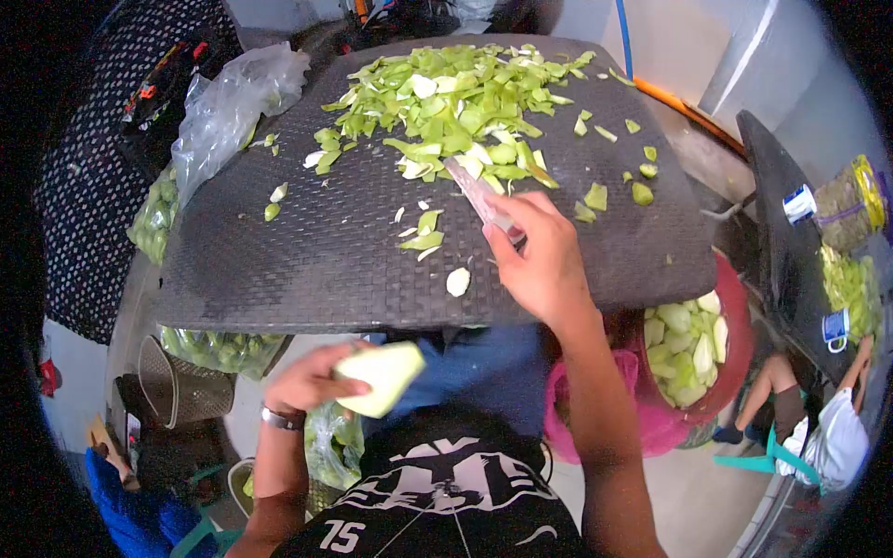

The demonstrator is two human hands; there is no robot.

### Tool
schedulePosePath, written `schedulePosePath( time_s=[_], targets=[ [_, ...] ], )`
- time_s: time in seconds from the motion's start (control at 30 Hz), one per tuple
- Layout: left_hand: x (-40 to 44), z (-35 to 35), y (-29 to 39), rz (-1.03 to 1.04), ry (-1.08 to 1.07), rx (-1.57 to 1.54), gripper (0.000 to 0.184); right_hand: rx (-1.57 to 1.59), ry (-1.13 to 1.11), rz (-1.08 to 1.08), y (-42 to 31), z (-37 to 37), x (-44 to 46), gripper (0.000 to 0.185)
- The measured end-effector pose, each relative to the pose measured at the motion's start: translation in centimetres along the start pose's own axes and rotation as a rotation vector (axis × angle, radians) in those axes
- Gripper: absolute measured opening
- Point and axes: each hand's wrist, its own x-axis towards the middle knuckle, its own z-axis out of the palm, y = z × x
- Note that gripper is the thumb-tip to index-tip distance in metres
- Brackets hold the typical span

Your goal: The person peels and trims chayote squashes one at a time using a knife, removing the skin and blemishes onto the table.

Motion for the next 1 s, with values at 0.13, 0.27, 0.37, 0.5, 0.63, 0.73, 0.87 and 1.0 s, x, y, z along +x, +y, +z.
schedulePosePath(
  time_s=[0.13,0.27,0.37,0.5,0.63,0.73,0.87,1.0],
  targets=[
    [8.4,5.3,-3.0,-0.101,-0.195,0.138,0.052,0.144,0.067,0.132,0.1,-0.6,-1.4,0.020],
    [20.0,14.4,-3.5,0.126,-0.394,-0.058,0.053,0.245,0.098,0.159,-3.2,-2.9,-3.1,0.018],
    [25.8,21.9,-2.0,0.494,-0.255,-0.343,0.045,0.215,0.170,0.091,-4.6,-4.5,-4.2,0.017],
    [31.4,26.2,-6.6,0.507,-0.273,-0.237,0.034,0.212,0.212,0.182,-6.0,-7.2,-5.9,0.017],
    [32.0,24.9,-9.0,0.339,-0.345,-0.051,0.031,0.232,0.242,0.203,-6.7,-10.0,-7.3,0.013],
    [25.2,17.2,-6.2,0.111,-0.360,0.045,0.039,0.573,-0.030,-0.205,-8.6,-11.2,-8.9,0.008],
    [20.1,11.0,-5.9,0.052,-0.343,0.035,0.044,0.807,-0.672,-1.093,-13.4,-12.3,-5.1,0.032],
    [15.5,7.9,-5.6,0.039,-0.199,-0.110,0.041,0.486,-0.665,-1.062,-14.6,-10.7,-3.5,0.030]
  ],
)
